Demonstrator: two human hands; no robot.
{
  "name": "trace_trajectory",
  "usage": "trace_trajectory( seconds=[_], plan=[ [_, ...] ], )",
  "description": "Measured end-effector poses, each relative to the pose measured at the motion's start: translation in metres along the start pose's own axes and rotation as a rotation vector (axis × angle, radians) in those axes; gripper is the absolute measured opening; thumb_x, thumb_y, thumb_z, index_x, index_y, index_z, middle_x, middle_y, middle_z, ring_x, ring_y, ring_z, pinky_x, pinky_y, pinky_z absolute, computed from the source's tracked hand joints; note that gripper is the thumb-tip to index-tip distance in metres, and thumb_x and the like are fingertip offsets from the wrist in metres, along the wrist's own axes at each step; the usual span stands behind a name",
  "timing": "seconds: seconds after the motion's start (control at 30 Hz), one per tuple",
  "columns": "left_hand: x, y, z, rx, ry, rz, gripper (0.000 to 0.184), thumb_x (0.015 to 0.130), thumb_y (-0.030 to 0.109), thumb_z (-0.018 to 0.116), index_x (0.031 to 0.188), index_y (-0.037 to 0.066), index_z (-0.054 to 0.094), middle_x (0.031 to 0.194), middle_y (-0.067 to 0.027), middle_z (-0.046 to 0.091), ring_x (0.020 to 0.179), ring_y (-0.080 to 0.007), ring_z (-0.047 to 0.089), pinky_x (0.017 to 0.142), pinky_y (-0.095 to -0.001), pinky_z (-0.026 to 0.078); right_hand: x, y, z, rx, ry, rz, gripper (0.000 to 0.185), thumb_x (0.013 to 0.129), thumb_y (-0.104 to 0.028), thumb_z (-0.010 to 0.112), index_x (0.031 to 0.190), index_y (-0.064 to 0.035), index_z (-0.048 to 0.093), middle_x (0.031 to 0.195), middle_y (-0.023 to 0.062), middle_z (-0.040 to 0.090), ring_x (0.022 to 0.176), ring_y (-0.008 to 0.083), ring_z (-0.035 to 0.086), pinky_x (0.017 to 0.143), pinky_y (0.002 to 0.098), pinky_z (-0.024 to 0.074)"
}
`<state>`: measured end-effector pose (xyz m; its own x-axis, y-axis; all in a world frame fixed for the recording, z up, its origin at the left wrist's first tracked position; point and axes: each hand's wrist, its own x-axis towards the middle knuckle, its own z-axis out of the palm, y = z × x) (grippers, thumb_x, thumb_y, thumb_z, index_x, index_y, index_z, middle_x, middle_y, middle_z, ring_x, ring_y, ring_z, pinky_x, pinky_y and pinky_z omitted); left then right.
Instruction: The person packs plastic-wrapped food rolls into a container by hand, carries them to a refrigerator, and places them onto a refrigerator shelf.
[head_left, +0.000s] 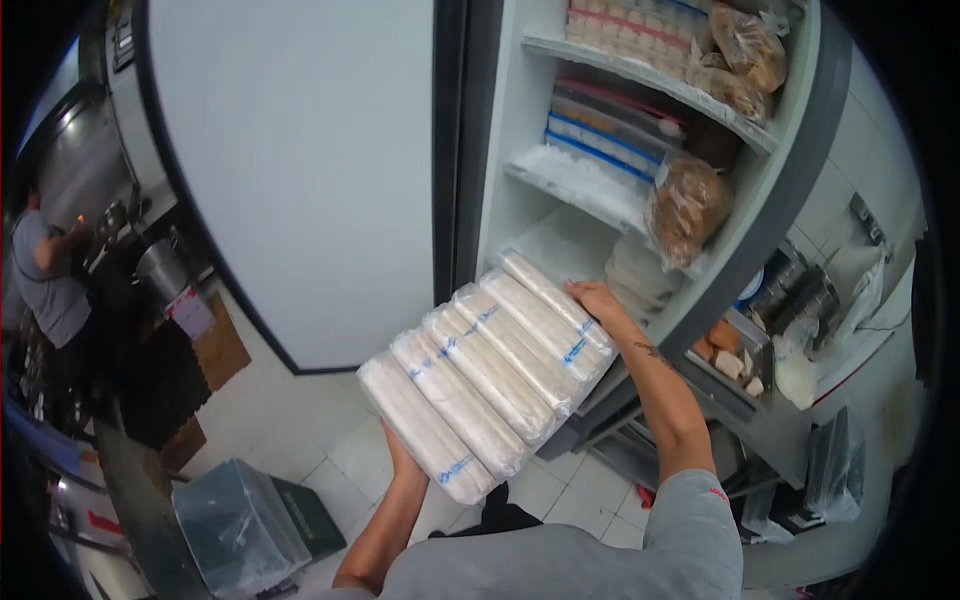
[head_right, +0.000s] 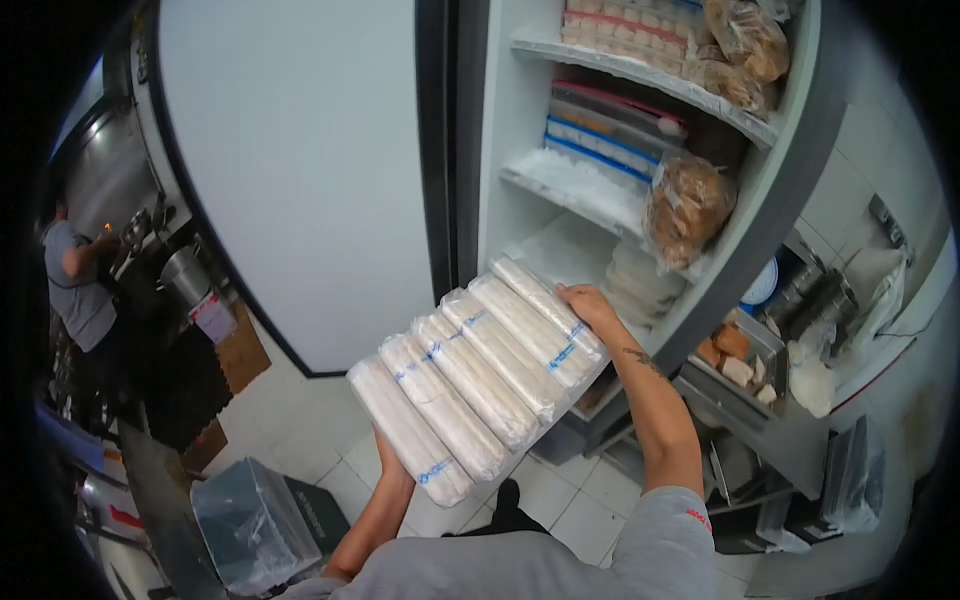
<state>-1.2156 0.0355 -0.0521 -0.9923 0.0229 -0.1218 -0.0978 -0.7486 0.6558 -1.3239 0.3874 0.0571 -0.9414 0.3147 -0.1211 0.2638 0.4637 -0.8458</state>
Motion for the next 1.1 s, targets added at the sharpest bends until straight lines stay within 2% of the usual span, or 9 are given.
trace_trajectory(
  seconds=[0.23, 0.33, 0.37, 0.53, 0.73, 0.87, 1.0, 1.03, 1.1],
  plan=[
    [0.083, -0.053, 0.057, -0.202, 0.105, -0.019, 0.05, 0.097, 0.04, 0.038, 0.133, 0.004, 0.037, 0.129, -0.0138, 0.048, 0.114, -0.0254, 0.053, 0.094, -0.0356, 0.047, 0.139, -0.001, -0.03, -0.321, -0.049, -0.064, 0.05, 0.089, -0.047, 0.054, 0.102, -0.0009, 0.068, 0.103, 0.0167, 0.066, 0.094, 0.0265, 0.061, 0.087, 0.0344, 0.0441],
    [0.109, -0.072, 0.073, -0.215, 0.126, -0.048, 0.051, 0.097, 0.041, 0.039, 0.132, 0.005, 0.037, 0.129, -0.0141, 0.048, 0.114, -0.0263, 0.052, 0.095, -0.0366, 0.045, 0.161, -0.016, -0.047, -0.411, -0.114, -0.026, 0.057, 0.09, -0.048, 0.05, 0.122, -0.002, 0.058, 0.125, 0.0191, 0.056, 0.12, 0.0299, 0.049, 0.104, 0.0328, 0.033],
    [0.113, -0.077, 0.079, -0.21, 0.14, -0.042, 0.051, 0.096, 0.041, 0.039, 0.132, 0.005, 0.037, 0.129, -0.014, 0.048, 0.114, -0.0267, 0.052, 0.096, -0.0369, 0.045, 0.177, 0.0, -0.039, -0.38, 0.176, -0.187, 0.057, 0.091, -0.047, 0.049, 0.129, -0.0045, 0.052, 0.132, 0.0168, 0.051, 0.127, 0.0292, 0.042, 0.107, 0.0338, 0.029],
    [0.146, -0.097, 0.091, -0.255, 0.125, -0.094, 0.05, 0.096, 0.041, 0.038, 0.132, 0.006, 0.038, 0.129, -0.0138, 0.049, 0.116, -0.0277, 0.051, 0.097, -0.0381, 0.044, 0.22, 0.011, -0.059, -0.424, 0.574, -0.344, 0.058, 0.09, -0.048, 0.05, 0.129, -0.005, 0.051, 0.133, 0.0169, 0.049, 0.128, 0.0301, 0.041, 0.107, 0.0344, 0.0286],
    [0.177, -0.116, 0.129, -0.269, 0.13, -0.281, 0.057, 0.093, 0.049, 0.041, 0.132, 0.007, 0.04, 0.134, -0.0101, 0.047, 0.123, -0.0285, 0.044, 0.105, -0.0414, 0.034, 0.225, 0.016, -0.071, -0.431, 0.591, -0.294, 0.06, 0.089, -0.049, 0.052, 0.13, -0.0055, 0.05, 0.134, 0.0171, 0.048, 0.129, 0.0311, 0.039, 0.107, 0.035, 0.0282],
    [0.2, -0.127, 0.17, -0.175, 0.169, -0.524, 0.066, 0.089, 0.059, 0.044, 0.133, 0.01, 0.041, 0.136, -0.0068, 0.046, 0.123, -0.0266, 0.043, 0.101, -0.04, 0.033, 0.223, 0.014, -0.07, -0.44, 0.589, -0.275, 0.062, 0.088, -0.05, 0.053, 0.131, -0.0059, 0.05, 0.135, 0.0172, 0.047, 0.129, 0.0318, 0.038, 0.107, 0.0354, 0.0278],
    [0.246, -0.161, 0.138, 0.517, -0.174, -0.544, 0.062, 0.089, 0.06, 0.045, 0.128, 0.012, 0.041, 0.116, -0.0045, 0.053, 0.116, -0.0196, 0.046, 0.089, -0.0394, 0.038, 0.192, 0.004, -0.069, -0.413, 0.506, -0.236, 0.063, 0.087, -0.051, 0.054, 0.132, -0.0063, 0.049, 0.136, 0.0173, 0.045, 0.129, 0.0325, 0.037, 0.108, 0.0359, 0.0275],
    [0.238, -0.137, 0.151, 0.824, -0.379, -0.357, 0.05, 0.093, 0.053, 0.045, 0.119, 0.01, 0.043, 0.101, -0.0036, 0.053, 0.099, -0.0162, 0.053, 0.076, -0.0347, 0.044, 0.176, -0.002, -0.067, -0.409, 0.453, -0.215, 0.063, 0.087, -0.051, 0.054, 0.132, -0.0063, 0.049, 0.136, 0.0174, 0.045, 0.129, 0.0327, 0.037, 0.108, 0.036, 0.0274],
    [0.233, -0.118, 0.178, 0.681, -0.432, -0.418, 0.039, 0.096, 0.045, 0.045, 0.11, 0.008, 0.043, 0.097, -0.0045, 0.053, 0.088, -0.0157, 0.056, 0.068, -0.0304, 0.047, 0.144, -0.021, -0.058, -0.359, 0.267, -0.12, 0.064, 0.087, -0.051, 0.054, 0.132, -0.0065, 0.049, 0.137, 0.0174, 0.045, 0.13, 0.033, 0.036, 0.108, 0.0362, 0.0273]
  ],
)
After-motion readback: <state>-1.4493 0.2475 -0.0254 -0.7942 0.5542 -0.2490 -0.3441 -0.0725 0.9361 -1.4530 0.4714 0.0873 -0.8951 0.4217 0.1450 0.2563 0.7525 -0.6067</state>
